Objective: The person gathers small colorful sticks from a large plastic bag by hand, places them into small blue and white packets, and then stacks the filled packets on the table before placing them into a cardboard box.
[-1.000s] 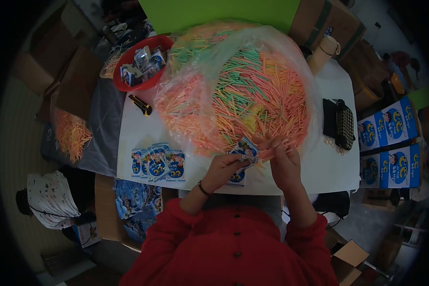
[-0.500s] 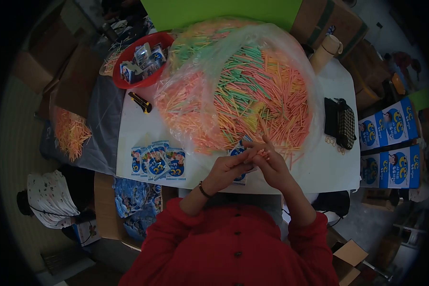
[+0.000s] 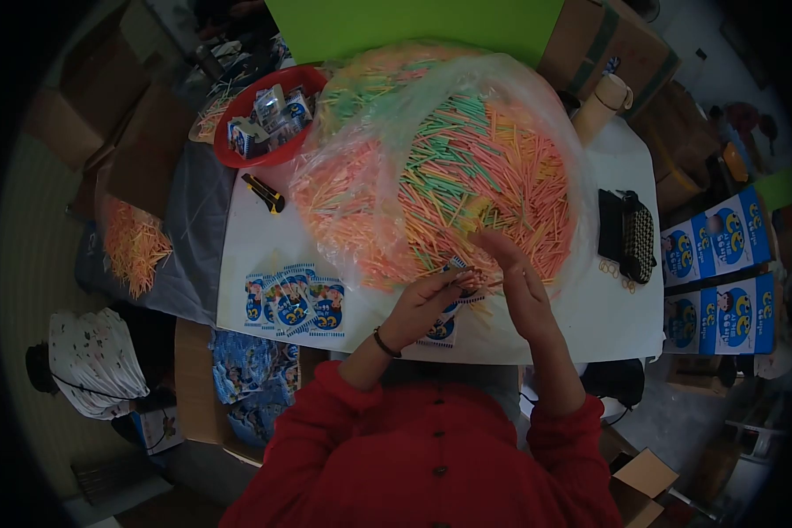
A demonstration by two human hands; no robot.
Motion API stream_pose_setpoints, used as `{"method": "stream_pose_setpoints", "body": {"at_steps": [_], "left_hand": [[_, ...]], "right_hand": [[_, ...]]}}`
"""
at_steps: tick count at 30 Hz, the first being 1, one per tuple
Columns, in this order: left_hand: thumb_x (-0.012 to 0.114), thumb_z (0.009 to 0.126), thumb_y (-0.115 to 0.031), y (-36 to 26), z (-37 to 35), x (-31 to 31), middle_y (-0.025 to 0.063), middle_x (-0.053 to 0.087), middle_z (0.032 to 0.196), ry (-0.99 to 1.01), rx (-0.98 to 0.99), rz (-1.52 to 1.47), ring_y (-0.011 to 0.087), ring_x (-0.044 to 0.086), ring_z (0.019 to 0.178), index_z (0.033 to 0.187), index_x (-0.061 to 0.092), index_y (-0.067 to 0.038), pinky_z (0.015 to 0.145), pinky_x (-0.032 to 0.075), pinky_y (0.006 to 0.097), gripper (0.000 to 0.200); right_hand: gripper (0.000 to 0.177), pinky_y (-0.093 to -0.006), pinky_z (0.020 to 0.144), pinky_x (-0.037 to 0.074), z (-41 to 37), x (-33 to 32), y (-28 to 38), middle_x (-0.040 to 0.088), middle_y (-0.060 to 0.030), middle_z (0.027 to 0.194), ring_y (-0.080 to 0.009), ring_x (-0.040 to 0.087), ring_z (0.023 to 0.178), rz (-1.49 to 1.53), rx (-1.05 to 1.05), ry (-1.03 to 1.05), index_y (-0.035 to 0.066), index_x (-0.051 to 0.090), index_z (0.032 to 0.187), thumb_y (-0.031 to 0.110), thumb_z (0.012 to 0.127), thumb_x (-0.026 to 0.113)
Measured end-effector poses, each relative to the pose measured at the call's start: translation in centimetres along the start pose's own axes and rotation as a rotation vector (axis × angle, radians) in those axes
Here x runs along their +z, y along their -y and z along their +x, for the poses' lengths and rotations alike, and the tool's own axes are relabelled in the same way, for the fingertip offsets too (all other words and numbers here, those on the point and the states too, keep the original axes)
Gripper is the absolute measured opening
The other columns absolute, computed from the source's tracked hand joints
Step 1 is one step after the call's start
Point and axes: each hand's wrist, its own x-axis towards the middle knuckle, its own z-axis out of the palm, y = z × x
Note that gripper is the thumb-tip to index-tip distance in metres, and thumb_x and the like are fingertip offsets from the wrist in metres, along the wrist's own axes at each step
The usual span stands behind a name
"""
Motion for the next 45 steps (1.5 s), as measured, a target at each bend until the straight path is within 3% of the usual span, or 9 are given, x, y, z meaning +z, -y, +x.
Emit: {"method": "stream_pose_setpoints", "body": {"at_steps": [4, 6, 9, 19, 26, 28, 35, 43, 45], "left_hand": [[0.056, 0.091, 0.004, -1.1, -1.2, 0.4, 0.0063, 0.061, 0.121, -0.067, -0.053, -0.232, 0.0153, 0.057, 0.113, 0.132, 0.049, -0.002, 0.097, 0.045, 0.0286, 0.042], [0.059, 0.088, 0.007, -1.2, -2.4, -0.2, 0.0076, 0.061, 0.120, -0.059, -0.043, -0.304, 0.0160, 0.057, 0.113, 0.129, 0.050, -0.002, 0.098, 0.045, 0.0294, 0.043], [0.062, 0.084, 0.007, -2.2, -5.0, -2.2, 0.0137, 0.064, 0.113, -0.182, 0.181, -0.024, 0.0230, 0.061, 0.108, 0.115, 0.053, -0.003, 0.095, 0.048, 0.0362, 0.033], [0.057, 0.094, -0.008, -6.1, -11.9, -10.6, 0.0065, 0.066, 0.101, -0.855, 0.136, 0.332, 0.0112, 0.061, 0.086, 0.115, 0.061, -0.001, 0.079, 0.050, 0.0245, 0.022], [0.066, 0.089, -0.013, -6.7, -10.8, -12.3, 0.0057, 0.063, 0.109, -0.847, -0.171, 0.623, 0.0168, 0.058, 0.096, 0.127, 0.056, -0.006, 0.087, 0.046, 0.0313, 0.040], [0.072, 0.081, -0.013, -6.3, -9.9, -12.0, 0.0078, 0.058, 0.118, -0.975, 0.196, 1.729, 0.0265, 0.051, 0.107, 0.126, 0.057, -0.007, 0.095, 0.036, 0.0406, 0.048], [0.075, 0.075, -0.020, -4.2, -5.8, -5.4, 0.0090, 0.056, 0.105, -0.521, 0.406, 1.484, 0.0305, 0.048, 0.103, 0.106, 0.062, -0.010, 0.089, 0.033, 0.0430, 0.035], [0.074, 0.074, -0.029, 0.3, 0.5, -0.1, 0.0077, 0.055, 0.097, -0.357, 0.142, 1.396, 0.0283, 0.049, 0.097, 0.097, 0.061, -0.008, 0.084, 0.035, 0.0419, 0.035], [0.073, 0.074, -0.028, 0.4, 0.9, -0.5, 0.0069, 0.055, 0.090, -0.328, -0.021, 1.260, 0.0278, 0.051, 0.094, 0.093, 0.061, -0.009, 0.083, 0.035, 0.0408, 0.029]], "right_hand": [[0.040, -0.0362, 0.104, 0.037, 0.3, -1.4, -0.1, 0.063, -0.0099, 0.109, -0.0213, 0.056, 0.111, 0.182, 0.082, -0.292, 0.001, 0.049, 0.124, 0.031, 0.105, 0.032], [0.035, -0.0314, 0.083, 0.047, -0.3, -3.3, -0.9, 0.055, -0.0016, 0.078, -0.0132, 0.055, 0.075, 0.328, 0.086, -0.414, 0.003, 0.053, 0.114, 0.030, 0.105, 0.034], [0.032, -0.0260, 0.063, 0.043, -1.0, -4.8, 0.1, 0.039, 0.0021, 0.069, -0.0085, 0.038, 0.058, 0.229, 0.184, -0.560, 0.004, 0.054, 0.108, 0.030, 0.105, 0.036], [0.018, -0.0225, 0.057, 0.037, -4.0, -10.4, -1.4, 0.043, 0.0011, 0.069, -0.0057, 0.039, 0.060, -0.502, 0.215, -0.586, 0.006, 0.057, 0.107, 0.019, 0.102, 0.045], [0.030, -0.0370, 0.082, 0.047, -0.2, -10.5, -1.5, 0.057, -0.0090, 0.103, -0.0265, 0.057, 0.097, -1.398, -0.104, 0.031, 0.007, 0.059, 0.110, 0.002, 0.080, 0.059], [0.034, -0.0387, 0.086, 0.045, 1.0, -10.8, -2.5, 0.056, -0.0095, 0.110, -0.0286, 0.055, 0.103, -1.519, -0.152, 0.115, 0.008, 0.059, 0.111, 0.002, 0.077, 0.058], [0.027, -0.0339, 0.090, 0.043, 3.1, -11.8, -4.2, 0.055, -0.0045, 0.106, -0.0222, 0.053, 0.101, -1.734, -0.346, 0.247, 0.006, 0.060, 0.105, 0.012, 0.080, 0.057], [0.027, -0.0364, 0.092, 0.043, 1.9, -11.3, -2.4, 0.060, -0.0091, 0.099, -0.0259, 0.054, 0.105, -1.692, -0.399, 0.217, 0.004, 0.060, 0.106, 0.009, 0.079, 0.060], [0.021, -0.0333, 0.094, 0.044, 1.0, -10.5, -2.5, 0.062, -0.0099, 0.102, -0.0257, 0.057, 0.106, -1.114, 0.007, 0.067, 0.002, 0.059, 0.105, -0.002, 0.084, 0.056]]}}
